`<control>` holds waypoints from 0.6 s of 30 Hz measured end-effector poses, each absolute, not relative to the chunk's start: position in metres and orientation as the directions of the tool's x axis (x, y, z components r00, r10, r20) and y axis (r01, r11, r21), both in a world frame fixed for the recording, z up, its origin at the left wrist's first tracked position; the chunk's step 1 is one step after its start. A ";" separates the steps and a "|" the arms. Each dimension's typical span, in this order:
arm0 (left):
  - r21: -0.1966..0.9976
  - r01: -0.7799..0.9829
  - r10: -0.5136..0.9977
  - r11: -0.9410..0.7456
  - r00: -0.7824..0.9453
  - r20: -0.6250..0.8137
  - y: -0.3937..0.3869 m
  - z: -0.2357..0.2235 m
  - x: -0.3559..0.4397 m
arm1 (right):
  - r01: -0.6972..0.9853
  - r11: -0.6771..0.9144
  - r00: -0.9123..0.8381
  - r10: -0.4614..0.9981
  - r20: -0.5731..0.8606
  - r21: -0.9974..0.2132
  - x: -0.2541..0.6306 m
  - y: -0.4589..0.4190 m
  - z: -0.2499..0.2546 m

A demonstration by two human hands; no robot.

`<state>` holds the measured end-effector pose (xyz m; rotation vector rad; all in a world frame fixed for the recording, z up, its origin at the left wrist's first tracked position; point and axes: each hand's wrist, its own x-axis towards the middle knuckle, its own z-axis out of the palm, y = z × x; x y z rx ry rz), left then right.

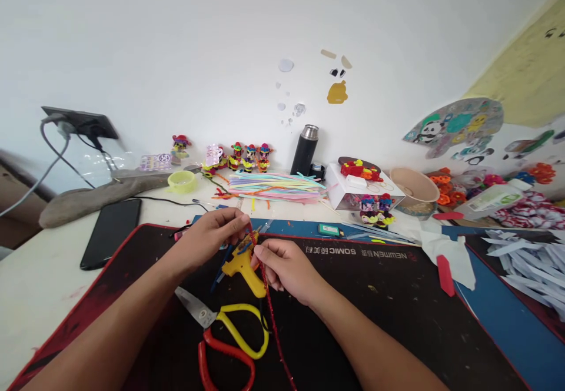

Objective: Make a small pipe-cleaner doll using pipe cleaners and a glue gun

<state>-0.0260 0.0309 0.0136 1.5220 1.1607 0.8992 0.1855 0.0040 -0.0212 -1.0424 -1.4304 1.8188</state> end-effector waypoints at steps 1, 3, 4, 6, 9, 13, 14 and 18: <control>0.973 0.225 0.966 -0.051 0.260 -0.009 0.031 0.013 -0.026 | 0.020 -0.240 -0.510 0.833 -0.216 -0.971 0.186 0.004 -0.021; 0.979 0.203 0.974 -0.025 0.226 -0.023 0.032 0.012 -0.028 | 0.027 -0.228 -0.498 0.841 -0.211 -0.973 0.186 0.005 -0.021; 0.980 0.197 0.976 -0.012 0.214 -0.031 0.033 0.011 -0.029 | 0.029 -0.222 -0.494 0.844 -0.207 -0.975 0.186 0.005 -0.021; 0.981 0.195 0.976 0.001 0.212 -0.043 0.034 0.009 -0.030 | 0.028 -0.212 -0.492 0.848 -0.198 -0.977 0.187 0.006 -0.022; 0.980 0.197 0.973 0.002 0.224 -0.047 0.035 0.010 -0.031 | 0.037 -0.203 -0.499 0.845 -0.194 -0.979 0.188 0.007 -0.023; 0.979 0.205 0.971 -0.012 0.238 -0.038 0.034 0.012 -0.031 | 0.068 -0.181 -0.493 0.849 -0.191 -0.981 0.190 0.008 -0.022; 0.978 0.210 0.969 -0.018 0.246 -0.035 0.034 0.012 -0.031 | 0.073 -0.173 -0.489 0.852 -0.186 -0.982 0.190 0.009 -0.022; 0.979 0.202 0.968 -0.016 0.250 -0.035 0.035 0.011 -0.032 | 0.087 -0.177 -0.479 0.856 -0.197 -0.980 0.191 0.009 -0.019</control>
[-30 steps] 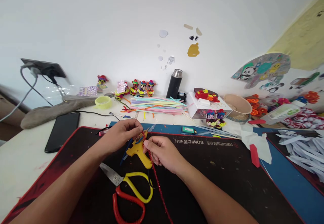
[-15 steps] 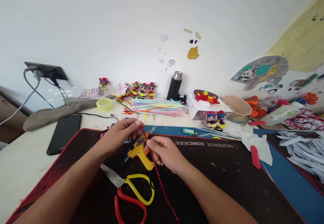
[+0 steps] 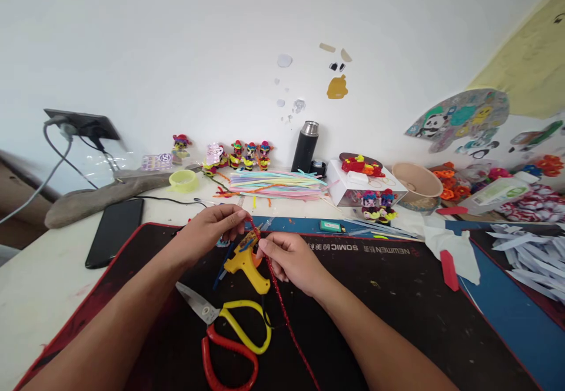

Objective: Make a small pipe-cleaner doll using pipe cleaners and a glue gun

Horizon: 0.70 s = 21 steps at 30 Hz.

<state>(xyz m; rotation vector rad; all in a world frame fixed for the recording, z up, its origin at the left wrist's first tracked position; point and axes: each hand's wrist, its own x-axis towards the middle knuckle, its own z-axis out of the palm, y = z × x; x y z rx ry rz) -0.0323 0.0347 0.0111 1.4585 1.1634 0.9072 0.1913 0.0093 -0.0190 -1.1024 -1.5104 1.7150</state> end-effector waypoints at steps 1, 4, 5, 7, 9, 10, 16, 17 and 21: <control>0.980 0.200 0.968 -0.014 0.248 -0.037 0.035 0.010 -0.033 | 0.092 -0.181 -0.479 0.854 -0.203 -0.979 0.192 0.009 -0.018; 0.976 0.218 0.968 -0.022 0.248 -0.034 0.037 0.009 -0.037 | 0.113 -0.159 -0.489 0.850 -0.194 -0.981 0.192 0.009 -0.016; 0.974 0.226 0.968 -0.025 0.250 -0.033 0.037 0.008 -0.038 | 0.121 -0.147 -0.494 0.849 -0.188 -0.982 0.192 0.009 -0.015; 0.972 0.235 0.964 -0.023 0.262 -0.040 0.038 0.008 -0.040 | 0.137 -0.135 -0.500 0.846 -0.186 -0.981 0.192 0.008 -0.014; 0.970 0.242 0.959 -0.010 0.278 -0.059 0.038 0.009 -0.042 | 0.155 -0.135 -0.500 0.843 -0.196 -0.979 0.192 0.008 -0.014; 0.969 0.248 0.956 -0.001 0.283 -0.071 0.037 0.010 -0.043 | 0.165 -0.133 -0.498 0.844 -0.199 -0.977 0.192 0.007 -0.013; 0.958 0.283 0.944 0.036 0.306 -0.126 0.038 0.013 -0.046 | 0.197 -0.109 -0.487 0.852 -0.193 -0.974 0.191 0.007 -0.013; 0.959 0.283 0.939 0.036 0.320 -0.129 0.039 0.014 -0.048 | 0.195 -0.107 -0.483 0.855 -0.191 -0.975 0.191 0.007 -0.012; 0.955 0.296 0.911 0.029 0.385 -0.147 0.040 0.016 -0.053 | 0.187 -0.120 -0.458 0.867 -0.195 -0.975 0.193 0.009 -0.011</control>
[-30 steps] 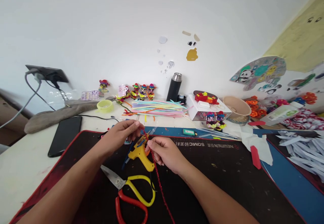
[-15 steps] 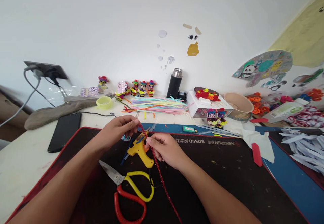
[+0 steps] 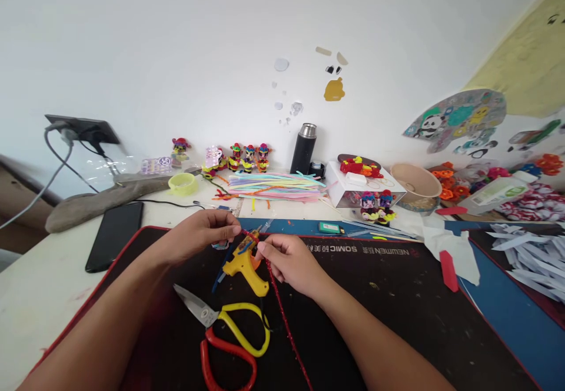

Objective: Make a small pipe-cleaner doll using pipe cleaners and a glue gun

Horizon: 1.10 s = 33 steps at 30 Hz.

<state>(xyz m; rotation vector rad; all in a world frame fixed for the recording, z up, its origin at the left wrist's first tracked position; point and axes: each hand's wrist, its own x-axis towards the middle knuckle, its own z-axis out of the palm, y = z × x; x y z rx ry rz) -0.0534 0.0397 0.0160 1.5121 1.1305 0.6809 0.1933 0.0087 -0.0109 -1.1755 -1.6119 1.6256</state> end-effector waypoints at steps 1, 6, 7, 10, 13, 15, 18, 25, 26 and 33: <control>0.951 0.307 0.904 0.026 0.400 -0.154 0.040 0.017 -0.054 | 0.184 -0.122 -0.453 0.870 -0.195 -0.975 0.194 0.009 -0.011; 0.942 0.336 0.903 0.016 0.399 -0.158 0.038 0.020 -0.053 | 0.169 -0.126 -0.440 0.878 -0.189 -0.978 0.196 0.011 -0.011; 0.943 0.333 0.913 0.014 0.381 -0.148 0.038 0.020 -0.052 | 0.164 -0.125 -0.439 0.879 -0.186 -0.979 0.195 0.011 -0.011; 0.946 0.323 0.930 0.004 0.348 -0.122 0.037 0.019 -0.049 | 0.146 -0.117 -0.427 0.888 -0.170 -0.982 0.195 0.012 -0.011; 0.944 0.330 0.926 -0.012 0.360 -0.114 0.037 0.018 -0.047 | 0.133 -0.124 -0.416 0.894 -0.169 -0.983 0.194 0.012 -0.013; 0.941 0.338 0.922 -0.013 0.369 -0.120 0.036 0.017 -0.045 | 0.123 -0.136 -0.421 0.890 -0.176 -0.983 0.194 0.011 -0.014; 0.941 0.339 0.920 -0.009 0.372 -0.126 0.034 0.016 -0.040 | 0.135 -0.143 -0.431 0.883 -0.187 -0.981 0.193 0.010 -0.014; 0.948 0.318 0.928 0.026 0.346 -0.141 0.032 0.019 -0.033 | 0.161 -0.128 -0.445 0.876 -0.188 -0.979 0.191 0.009 -0.013; 0.951 0.307 0.929 0.034 0.341 -0.143 0.032 0.019 -0.032 | 0.162 -0.124 -0.443 0.877 -0.185 -0.979 0.191 0.009 -0.013; 0.972 0.228 0.946 0.064 0.295 -0.132 0.032 0.011 -0.027 | 0.169 -0.092 -0.451 0.878 -0.160 -0.981 0.190 0.009 -0.013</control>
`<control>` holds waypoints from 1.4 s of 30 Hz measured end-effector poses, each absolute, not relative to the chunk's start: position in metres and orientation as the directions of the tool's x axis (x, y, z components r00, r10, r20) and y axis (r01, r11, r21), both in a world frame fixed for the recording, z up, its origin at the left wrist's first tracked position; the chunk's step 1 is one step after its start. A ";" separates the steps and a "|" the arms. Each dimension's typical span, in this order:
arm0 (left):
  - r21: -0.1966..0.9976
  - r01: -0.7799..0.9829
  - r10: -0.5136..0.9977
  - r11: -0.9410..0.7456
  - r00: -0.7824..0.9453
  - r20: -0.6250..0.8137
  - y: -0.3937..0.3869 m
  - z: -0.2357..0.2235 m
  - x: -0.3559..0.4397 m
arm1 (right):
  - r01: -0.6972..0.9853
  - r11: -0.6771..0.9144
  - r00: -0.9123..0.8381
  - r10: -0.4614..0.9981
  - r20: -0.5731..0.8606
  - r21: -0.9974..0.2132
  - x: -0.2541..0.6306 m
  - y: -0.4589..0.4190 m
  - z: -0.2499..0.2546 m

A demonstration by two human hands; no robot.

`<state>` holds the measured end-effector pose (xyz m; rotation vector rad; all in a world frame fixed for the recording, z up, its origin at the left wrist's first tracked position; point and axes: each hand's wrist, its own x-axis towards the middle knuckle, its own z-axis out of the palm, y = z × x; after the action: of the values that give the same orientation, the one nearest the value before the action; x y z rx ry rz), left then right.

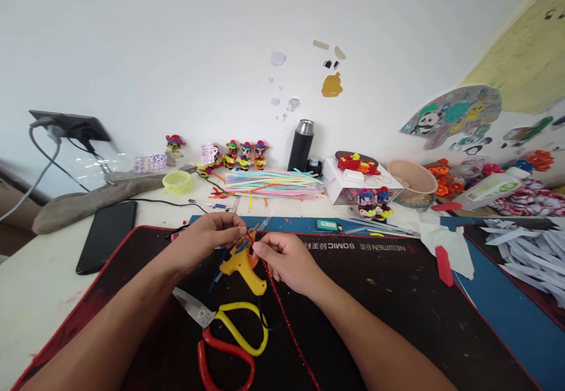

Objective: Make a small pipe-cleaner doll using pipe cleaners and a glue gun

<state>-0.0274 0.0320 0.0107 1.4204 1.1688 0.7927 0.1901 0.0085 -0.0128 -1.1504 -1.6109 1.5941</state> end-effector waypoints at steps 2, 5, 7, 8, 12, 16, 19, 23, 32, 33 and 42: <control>0.972 0.220 0.944 0.078 0.297 -0.143 0.032 0.010 -0.027 | 0.152 -0.103 -0.448 0.879 -0.162 -0.983 0.190 0.008 -0.013; 0.972 0.219 0.942 0.086 0.301 -0.151 0.033 0.010 -0.028 | 0.120 -0.122 -0.434 0.886 -0.162 -0.985 0.191 0.008 -0.014; 0.971 0.225 0.941 0.082 0.304 -0.150 0.033 0.010 -0.029 | 0.111 -0.129 -0.429 0.888 -0.165 -0.985 0.191 0.008 -0.015; 0.969 0.232 0.939 0.080 0.308 -0.151 0.033 0.010 -0.029 | 0.108 -0.133 -0.431 0.887 -0.167 -0.985 0.191 0.008 -0.015; 0.964 0.256 0.928 0.073 0.336 -0.159 0.033 0.010 -0.030 | 0.123 -0.144 -0.448 0.875 -0.184 -0.982 0.190 0.008 -0.013; 0.962 0.263 0.923 0.077 0.346 -0.169 0.031 0.011 -0.031 | 0.162 -0.132 -0.453 0.871 -0.193 -0.978 0.190 0.007 -0.011; 0.962 0.258 0.922 0.086 0.345 -0.175 0.030 0.013 -0.030 | 0.161 -0.135 -0.447 0.873 -0.194 -0.978 0.189 0.007 -0.010; 0.967 0.234 0.921 0.102 0.344 -0.181 0.031 0.012 -0.029 | 0.155 -0.116 -0.457 0.872 -0.175 -0.981 0.190 0.008 -0.012; 0.978 0.172 0.926 0.120 0.336 -0.172 0.031 0.009 -0.025 | 0.157 -0.086 -0.466 0.872 -0.150 -0.984 0.190 0.009 -0.018; 0.978 0.175 0.926 0.116 0.336 -0.171 0.030 0.009 -0.024 | 0.156 -0.085 -0.467 0.872 -0.149 -0.984 0.190 0.009 -0.018; 0.971 0.217 0.917 0.100 0.358 -0.175 0.031 0.011 -0.029 | 0.104 -0.142 -0.481 0.859 -0.175 -0.984 0.190 0.008 -0.015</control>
<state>-0.0294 0.0312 0.0106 1.3997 1.1172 0.7217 0.1899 0.0075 -0.0153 -1.0976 -1.5491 1.6814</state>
